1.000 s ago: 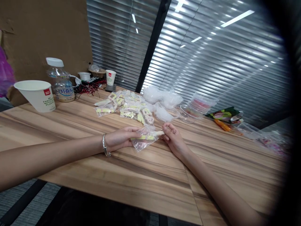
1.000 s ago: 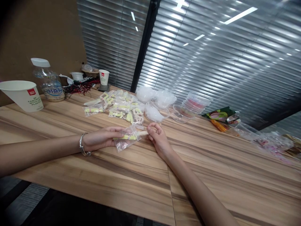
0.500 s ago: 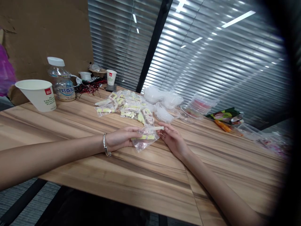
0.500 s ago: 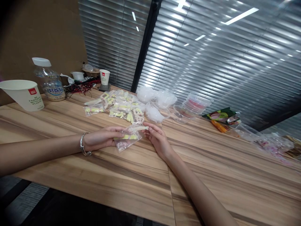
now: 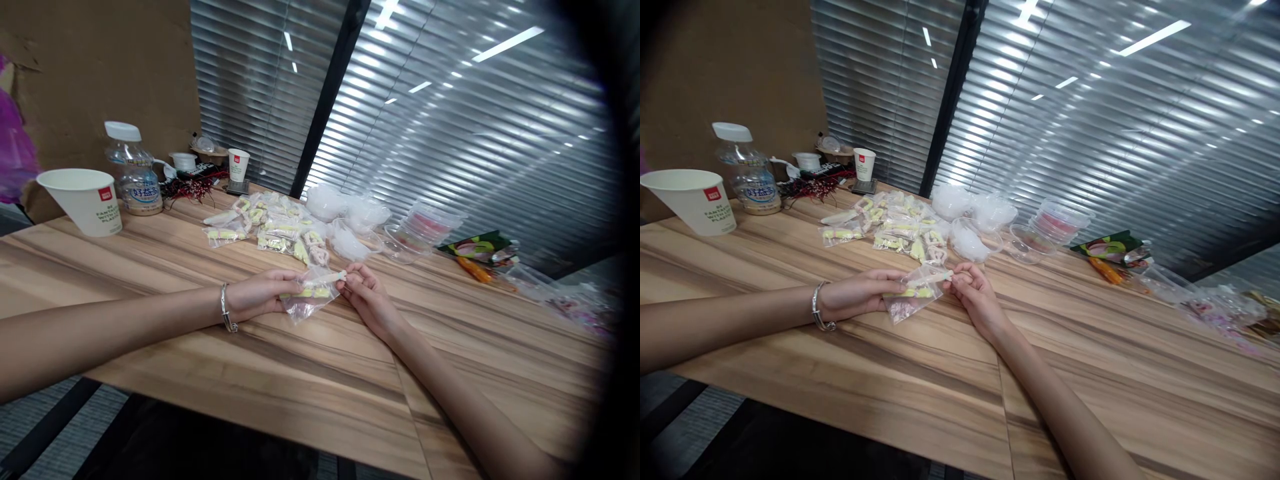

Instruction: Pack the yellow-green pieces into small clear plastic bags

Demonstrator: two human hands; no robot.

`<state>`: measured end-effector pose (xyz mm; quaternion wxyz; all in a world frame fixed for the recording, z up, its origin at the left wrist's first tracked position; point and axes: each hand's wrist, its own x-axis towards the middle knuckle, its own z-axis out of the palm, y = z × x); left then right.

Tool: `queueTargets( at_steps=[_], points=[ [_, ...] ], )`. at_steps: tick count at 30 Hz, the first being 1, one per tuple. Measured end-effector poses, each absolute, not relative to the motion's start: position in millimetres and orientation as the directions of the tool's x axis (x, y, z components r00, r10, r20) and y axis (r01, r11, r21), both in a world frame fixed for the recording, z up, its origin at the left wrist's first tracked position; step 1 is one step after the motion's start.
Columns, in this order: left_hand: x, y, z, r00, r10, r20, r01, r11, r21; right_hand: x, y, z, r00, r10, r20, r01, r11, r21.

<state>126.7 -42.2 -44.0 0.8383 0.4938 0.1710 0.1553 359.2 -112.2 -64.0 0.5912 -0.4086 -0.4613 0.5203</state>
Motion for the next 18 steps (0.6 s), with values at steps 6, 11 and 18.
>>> queueTargets(
  at_steps=[6, 11, 18],
  points=[
    [127.2, -42.4, -43.6, 0.892, 0.430, -0.138, -0.090, 0.469, 0.879, 359.5, -111.6, -64.5, 0.034, 0.992, 0.119, -0.192, 0.124, -0.974],
    [127.0, -40.7, -43.9, 0.892, 0.433, -0.131, -0.096, 0.464, 0.880, 359.1, -112.0, -63.6, 0.062, 0.993, 0.097, -0.156, 0.105, -0.982],
    [126.2, -40.2, -44.8, 0.892, 0.434, -0.128, -0.100, 0.466, 0.879, 358.8, -111.3, -65.3, 0.083, 0.993, 0.084, -0.117, 0.093, -0.989]
  ],
)
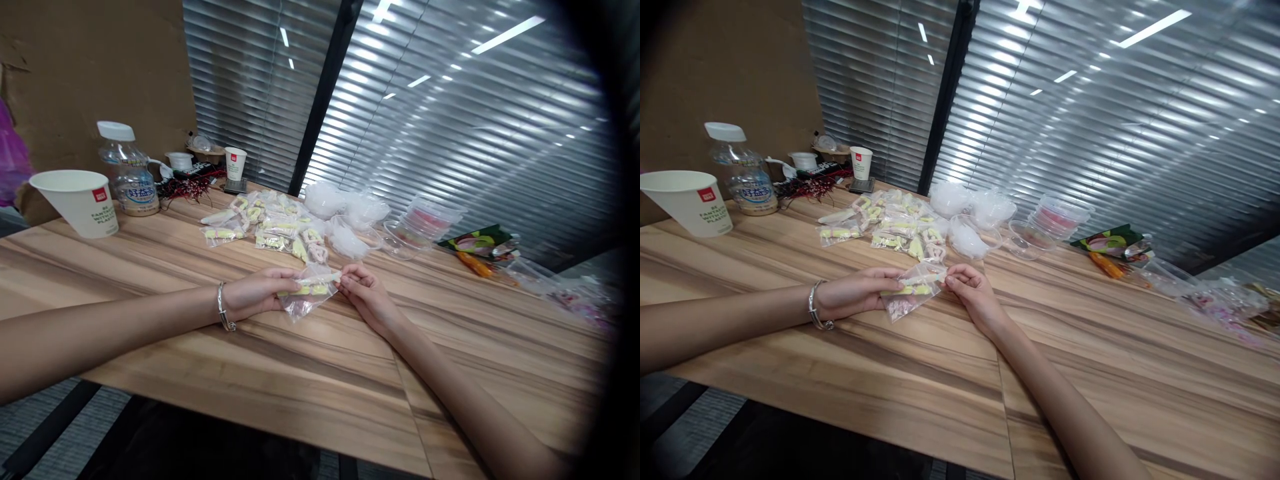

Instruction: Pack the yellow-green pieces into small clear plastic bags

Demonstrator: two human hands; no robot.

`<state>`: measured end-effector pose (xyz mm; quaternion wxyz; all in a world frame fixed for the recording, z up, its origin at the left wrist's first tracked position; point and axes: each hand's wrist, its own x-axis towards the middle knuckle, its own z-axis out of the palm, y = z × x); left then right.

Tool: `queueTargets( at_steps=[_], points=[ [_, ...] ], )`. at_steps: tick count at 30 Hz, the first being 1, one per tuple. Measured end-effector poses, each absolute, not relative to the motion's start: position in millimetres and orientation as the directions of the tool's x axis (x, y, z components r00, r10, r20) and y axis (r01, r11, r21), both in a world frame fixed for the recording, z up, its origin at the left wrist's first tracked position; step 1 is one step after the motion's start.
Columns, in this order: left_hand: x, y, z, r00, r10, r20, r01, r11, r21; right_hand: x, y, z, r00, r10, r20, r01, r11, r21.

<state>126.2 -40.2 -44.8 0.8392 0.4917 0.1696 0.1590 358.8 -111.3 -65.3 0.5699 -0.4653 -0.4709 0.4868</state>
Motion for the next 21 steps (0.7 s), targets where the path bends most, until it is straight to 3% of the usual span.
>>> queueTargets(
  at_steps=[12, 16, 21],
  points=[
    [126, -42, -44, 0.888, 0.441, -0.130, -0.103, 0.465, 0.879, 360, -111, -69, 0.071, 0.993, 0.092, -0.054, 0.096, -0.994],
    [126, -42, -44, 0.887, 0.444, -0.129, -0.105, 0.465, 0.879, 355, -113, -70, 0.061, 0.984, 0.169, 0.142, 0.159, -0.977],
    [127, -42, -43, 0.893, 0.435, -0.119, -0.109, 0.464, 0.879, 340, -119, -66, -0.156, 0.957, 0.245, 0.428, 0.289, -0.856]
  ],
)
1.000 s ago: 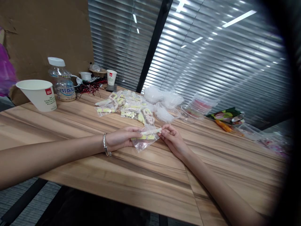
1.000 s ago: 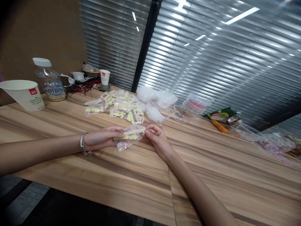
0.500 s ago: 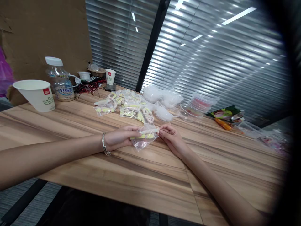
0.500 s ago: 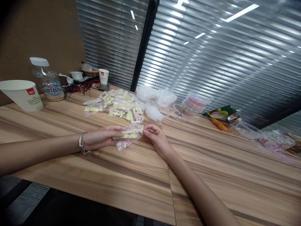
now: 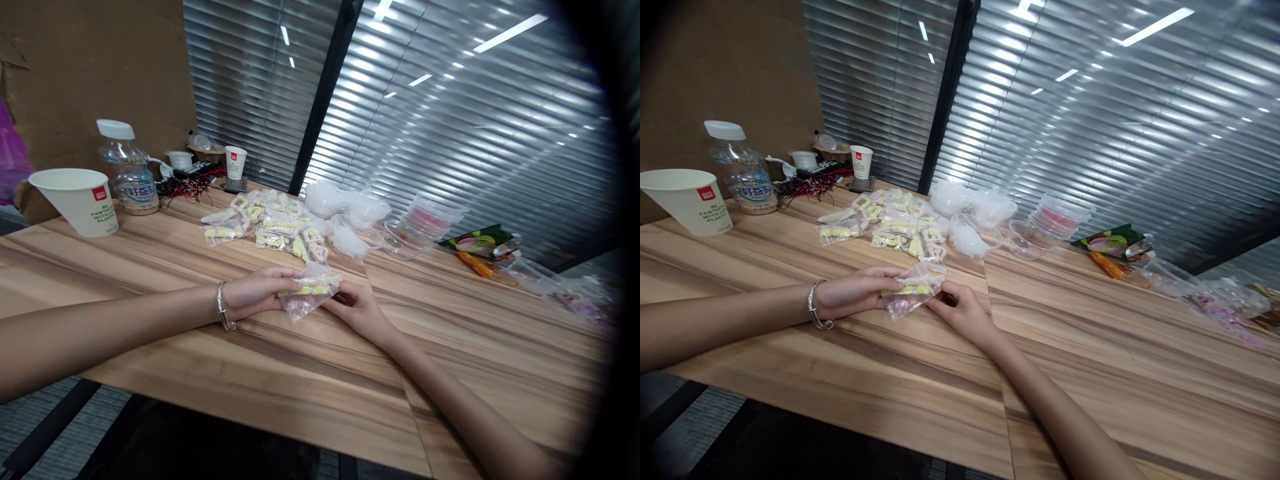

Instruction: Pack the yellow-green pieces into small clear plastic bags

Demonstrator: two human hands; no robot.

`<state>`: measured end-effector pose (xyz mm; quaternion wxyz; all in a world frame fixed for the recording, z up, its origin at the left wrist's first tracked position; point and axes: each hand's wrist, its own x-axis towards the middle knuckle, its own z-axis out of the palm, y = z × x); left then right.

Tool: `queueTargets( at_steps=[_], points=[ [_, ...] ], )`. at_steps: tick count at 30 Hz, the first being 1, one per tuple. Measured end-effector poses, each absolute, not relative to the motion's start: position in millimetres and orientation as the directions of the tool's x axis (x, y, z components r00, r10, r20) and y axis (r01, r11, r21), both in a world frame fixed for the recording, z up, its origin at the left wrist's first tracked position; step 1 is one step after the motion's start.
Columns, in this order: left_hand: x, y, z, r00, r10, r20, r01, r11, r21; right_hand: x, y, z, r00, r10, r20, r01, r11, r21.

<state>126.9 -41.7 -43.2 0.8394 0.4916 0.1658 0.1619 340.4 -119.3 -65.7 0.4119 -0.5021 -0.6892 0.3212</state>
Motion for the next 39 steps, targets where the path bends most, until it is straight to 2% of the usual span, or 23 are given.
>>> queueTargets(
  at_steps=[2, 6, 9, 21, 29, 39],
  points=[
    [127.3, -41.5, -43.3, 0.892, 0.438, -0.113, -0.118, 0.465, 0.877, 337.6, -121.1, -65.1, -0.153, 0.958, 0.243, 0.433, 0.286, -0.855],
    [127.0, -41.6, -44.7, 0.888, 0.446, -0.116, -0.122, 0.470, 0.874, 339.4, -122.3, -63.4, -0.021, 0.980, 0.200, 0.231, 0.200, -0.952],
    [126.1, -41.3, -47.0, 0.876, 0.469, -0.114, -0.136, 0.465, 0.875, 341.5, -122.7, -60.3, 0.054, 0.974, 0.221, 0.177, 0.208, -0.962],
    [127.4, -42.2, -45.8, 0.861, 0.489, -0.140, -0.143, 0.497, 0.856, 336.6, -124.7, -59.6, -0.019, 0.976, 0.218, 0.218, 0.217, -0.952],
    [128.1, -42.9, -44.6, 0.865, 0.481, -0.145, -0.143, 0.514, 0.846, 338.0, -125.3, -60.5, -0.080, 0.983, 0.165, 0.228, 0.180, -0.957],
    [127.5, -42.9, -44.8, 0.865, 0.480, -0.147, -0.122, 0.485, 0.866, 340.2, -125.4, -62.8, -0.149, 0.971, 0.187, 0.412, 0.233, -0.881]
  ],
)
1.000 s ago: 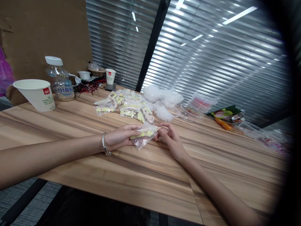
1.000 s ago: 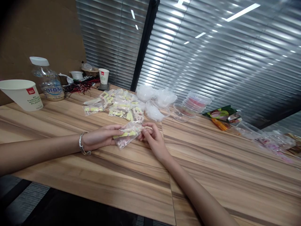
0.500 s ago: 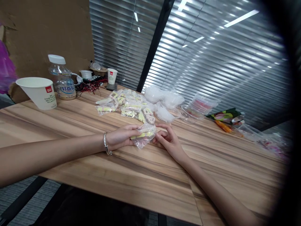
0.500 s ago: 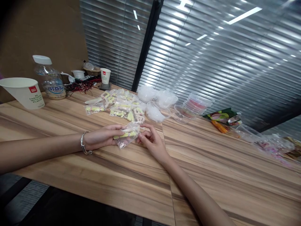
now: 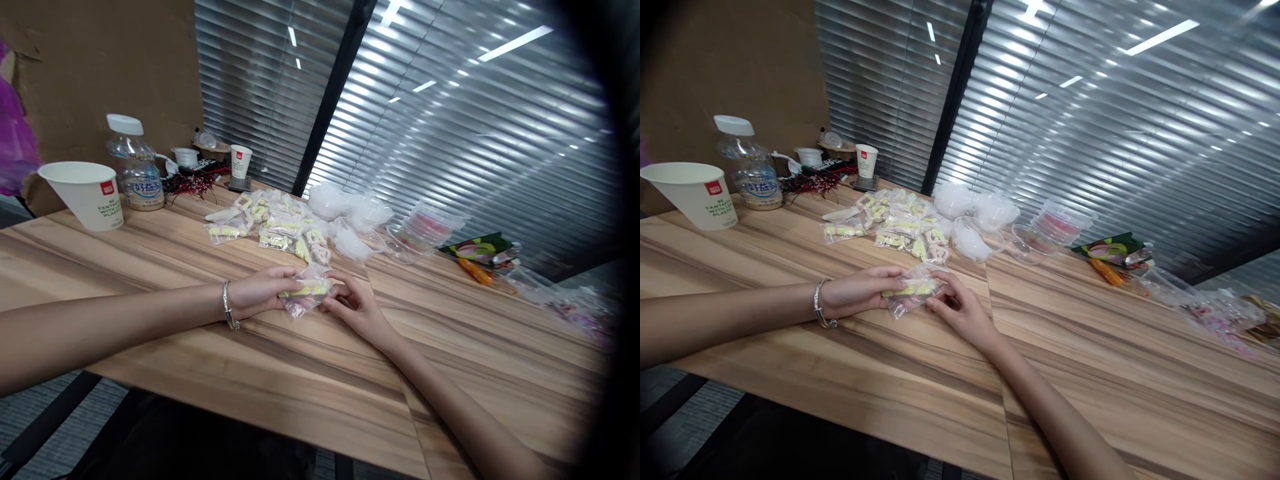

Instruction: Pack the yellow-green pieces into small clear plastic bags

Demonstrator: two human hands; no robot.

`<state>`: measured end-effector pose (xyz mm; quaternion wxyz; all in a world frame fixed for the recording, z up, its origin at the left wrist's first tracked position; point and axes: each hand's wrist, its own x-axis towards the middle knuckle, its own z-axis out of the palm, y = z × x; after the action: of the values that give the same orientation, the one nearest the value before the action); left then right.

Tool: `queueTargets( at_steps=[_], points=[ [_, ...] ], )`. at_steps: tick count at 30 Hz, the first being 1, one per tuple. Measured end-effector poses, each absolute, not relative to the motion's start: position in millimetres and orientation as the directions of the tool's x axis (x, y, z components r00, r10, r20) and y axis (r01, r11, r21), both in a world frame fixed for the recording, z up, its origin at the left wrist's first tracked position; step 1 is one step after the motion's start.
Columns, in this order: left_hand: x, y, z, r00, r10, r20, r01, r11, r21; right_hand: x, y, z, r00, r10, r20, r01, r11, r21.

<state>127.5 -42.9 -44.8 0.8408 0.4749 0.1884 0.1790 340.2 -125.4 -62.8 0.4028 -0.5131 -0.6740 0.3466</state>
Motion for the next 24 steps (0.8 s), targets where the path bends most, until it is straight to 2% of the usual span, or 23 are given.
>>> queueTargets(
  at_steps=[5, 15, 24],
  points=[
    [127.9, -43.6, -44.3, 0.866, 0.479, -0.142, -0.129, 0.489, 0.863, 342.4, -124.2, -66.2, -0.129, 0.972, 0.198, 0.446, 0.235, -0.863],
    [127.4, -41.8, -48.0, 0.882, 0.458, -0.110, -0.100, 0.410, 0.906, 345.0, -120.9, -70.4, -0.112, 0.982, 0.156, 0.333, 0.184, -0.925],
    [126.5, -42.4, -47.0, 0.882, 0.454, -0.126, -0.063, 0.378, 0.924, 344.8, -121.3, -68.9, -0.131, 0.983, 0.129, 0.322, 0.166, -0.932]
  ],
)
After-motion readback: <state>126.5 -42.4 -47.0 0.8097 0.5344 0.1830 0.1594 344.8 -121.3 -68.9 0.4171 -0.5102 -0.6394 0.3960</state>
